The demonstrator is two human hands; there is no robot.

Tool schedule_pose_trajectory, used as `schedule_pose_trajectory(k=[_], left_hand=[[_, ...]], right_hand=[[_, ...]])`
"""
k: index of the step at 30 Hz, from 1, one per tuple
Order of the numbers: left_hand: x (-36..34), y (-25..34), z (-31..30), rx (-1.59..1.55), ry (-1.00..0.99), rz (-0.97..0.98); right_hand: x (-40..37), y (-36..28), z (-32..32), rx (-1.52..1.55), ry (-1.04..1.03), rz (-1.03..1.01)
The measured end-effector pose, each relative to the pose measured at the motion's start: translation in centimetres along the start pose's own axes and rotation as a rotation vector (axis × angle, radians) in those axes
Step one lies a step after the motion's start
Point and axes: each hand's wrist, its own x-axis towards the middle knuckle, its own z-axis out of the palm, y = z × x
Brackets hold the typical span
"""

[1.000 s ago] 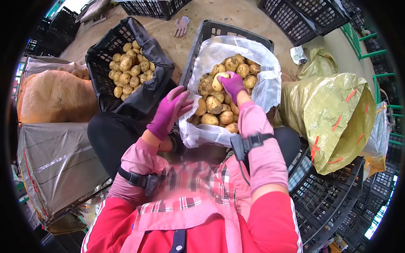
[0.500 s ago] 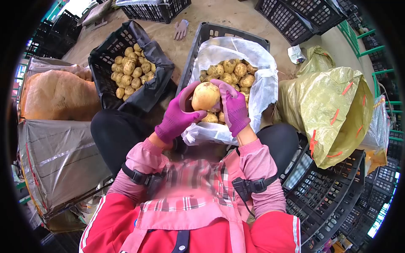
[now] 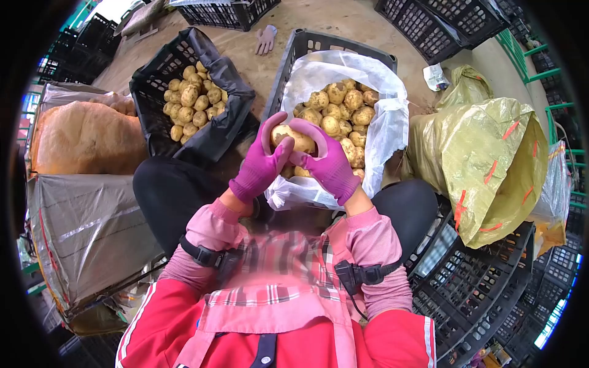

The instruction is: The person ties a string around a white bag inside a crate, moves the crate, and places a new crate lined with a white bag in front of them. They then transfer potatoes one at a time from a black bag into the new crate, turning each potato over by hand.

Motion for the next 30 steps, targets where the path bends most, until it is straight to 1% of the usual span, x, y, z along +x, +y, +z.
schedule_pose_trajectory(k=[3, 4, 6, 7, 9, 11, 12, 13, 14, 15, 17, 18, 20, 21, 22, 23, 25, 26, 27, 28, 29, 30], left_hand=[[-0.1, -0.3, 0.3, -0.026, 0.020, -0.123], [-0.1, 0.2, 0.7, 0.011, 0.086, -0.099], [0.5, -3.6, 0.4, 0.125, 0.078, 0.039], [0.8, -3.6, 0.2, 0.112, 0.085, 0.027], [1.6, -3.0, -0.1, 0.087, 0.099, 0.003], [1.6, -1.6, -0.7, -0.199, 0.111, -0.388], [2.0, -2.2, -1.0, -0.420, 0.146, -0.642], [2.4, -3.5, -1.3, -0.485, 0.209, -0.656], [2.8, -6.6, -1.9, -0.280, 0.276, -0.452], [3.1, -7.2, -2.2, -0.076, 0.338, -0.249], [2.6, -8.2, -1.6, -0.196, 0.291, -0.296], [2.6, -7.3, -1.3, -0.255, 0.268, -0.316], [2.5, -4.9, -0.8, -0.369, 0.217, -0.355], [2.2, -3.5, -0.5, -0.427, 0.190, -0.379], [1.6, -1.0, -0.2, -0.683, 0.124, -0.594], [1.5, -0.9, -0.3, -0.694, 0.180, -0.577], [1.8, -1.2, -1.4, -0.710, 0.291, -0.542], [2.8, -2.5, -3.2, -0.823, 0.392, -0.490], [3.8, -3.7, -5.7, -1.002, 0.469, -0.405], [4.4, -3.1, -7.5, -1.105, 0.566, -0.249], [5.0, -4.8, -10.5, -1.324, 0.527, -0.209], [5.0, -4.1, -11.3, -1.436, 0.510, -0.257]], right_hand=[[-0.1, 0.0, 0.9, -0.132, 0.043, -0.027], [-0.2, 0.2, 1.2, -0.114, 0.061, -0.012], [-0.3, 1.8, 1.5, -0.152, 0.092, -0.056], [-0.3, 2.1, 1.6, -0.172, 0.108, -0.079], [-0.5, 1.7, 1.4, -0.114, 0.105, -0.051], [-0.5, 0.7, 1.2, -0.013, 0.123, -0.008], [-0.4, 0.1, 0.8, 0.059, 0.140, 0.023], [-0.2, -0.3, 0.3, 0.129, 0.156, 0.052], [-0.1, 0.7, -0.4, 0.252, 0.201, 0.048], [-0.1, 0.2, -1.1, 0.375, 0.234, 0.076], [0.5, 0.8, -2.5, 0.477, 0.356, 0.100], [0.5, 0.5, -2.6, 0.405, 0.423, 0.105], [0.5, -0.4, -2.3, 0.009, 0.330, 0.060], [0.7, -0.4, -1.7, -0.026, 0.262, -0.003], [0.9, -0.5, -1.0, -0.057, 0.196, -0.068], [1.3, 0.0, -0.7, -0.001, 0.111, -0.051], [2.6, 4.2, -1.2, 0.075, 0.237, 0.038], [3.1, 6.2, -1.7, -0.267, 0.194, 0.129], [3.4, 8.2, -2.5, -0.610, 0.148, 0.220], [3.2, 10.1, -3.0, -0.955, 0.096, 0.316], [3.0, 11.7, -2.7, -0.942, 0.055, 0.405], [2.8, 13.6, -2.2, -1.019, 0.044, 0.407]])
